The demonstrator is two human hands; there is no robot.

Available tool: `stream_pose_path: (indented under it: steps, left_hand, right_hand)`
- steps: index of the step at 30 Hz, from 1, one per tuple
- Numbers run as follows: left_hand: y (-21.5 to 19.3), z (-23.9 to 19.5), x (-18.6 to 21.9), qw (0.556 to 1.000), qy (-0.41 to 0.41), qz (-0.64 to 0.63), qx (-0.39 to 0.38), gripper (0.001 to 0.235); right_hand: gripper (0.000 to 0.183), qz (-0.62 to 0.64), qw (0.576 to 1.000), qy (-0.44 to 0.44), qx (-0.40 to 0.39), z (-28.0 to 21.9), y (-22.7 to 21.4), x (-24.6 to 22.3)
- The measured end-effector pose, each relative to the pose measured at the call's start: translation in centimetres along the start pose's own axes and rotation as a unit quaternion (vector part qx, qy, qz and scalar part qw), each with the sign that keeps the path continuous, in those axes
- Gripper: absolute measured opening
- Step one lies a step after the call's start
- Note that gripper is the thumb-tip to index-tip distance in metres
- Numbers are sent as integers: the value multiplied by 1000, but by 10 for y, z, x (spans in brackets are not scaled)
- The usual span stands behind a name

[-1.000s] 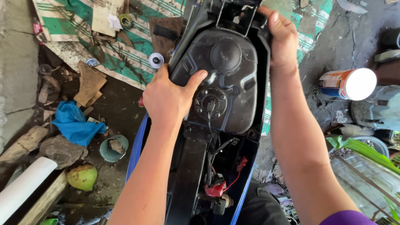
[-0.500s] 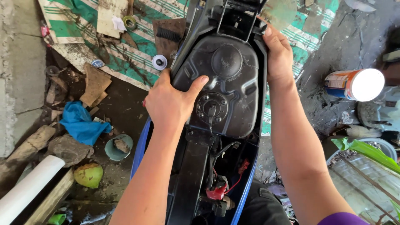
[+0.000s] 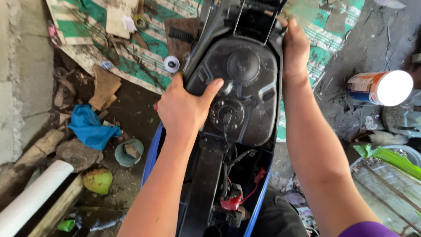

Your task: Connecting electrical wiring and fitting a plastic body panel onto a motorcycle frame.

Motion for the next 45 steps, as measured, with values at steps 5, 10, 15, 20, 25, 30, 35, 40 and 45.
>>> stream_pose_path:
  steps: [5, 10, 15, 20, 25, 30, 35, 40, 45]
  left_hand:
    - [7, 1, -4, 1000, 4, 0, 19, 115]
    - [7, 1, -4, 1000, -9, -5, 10, 117]
    - [0, -3, 1, 1000, -15, -3, -4, 117]
    - [0, -2, 3, 1000, -21, -4, -18, 119]
    - [-3, -5, 2, 1000, -19, -13, -16, 103]
    - [-2, -7, 3, 1000, 8, -8, 9, 108]
    - [3, -4, -2, 999, 14, -17, 31, 98]
    - [7, -4, -4, 998, 16, -37, 43, 86]
    - [5, -6, -2, 999, 12, -20, 48, 87]
  right_hand:
    - [74, 139, 988, 44, -48, 10, 9, 5]
    - [65, 77, 994, 63, -34, 11, 17, -11]
    - [44, 64, 981, 71, -169, 12, 37, -32]
    - [36, -51, 995, 82, -34, 7, 37, -35]
    - [40, -42, 996, 52, -58, 10, 34, -33]
    - [39, -47, 995, 48, -72, 6, 37, -35]
    - [40, -41, 996, 20, -77, 10, 30, -30]
    - [39, -19, 997, 39, -67, 8, 28, -28]
    - [53, 1, 991, 24, -131, 3, 39, -37]
Point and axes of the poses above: each hand's wrist, its own z-axis towards the middle knuckle, its own y-axis out of the palm, x = y × z, the point moved 4 cm from there along z, towards the middle knuckle, and after that the axes turned 9 degrees about z, right-handed, at the moved point
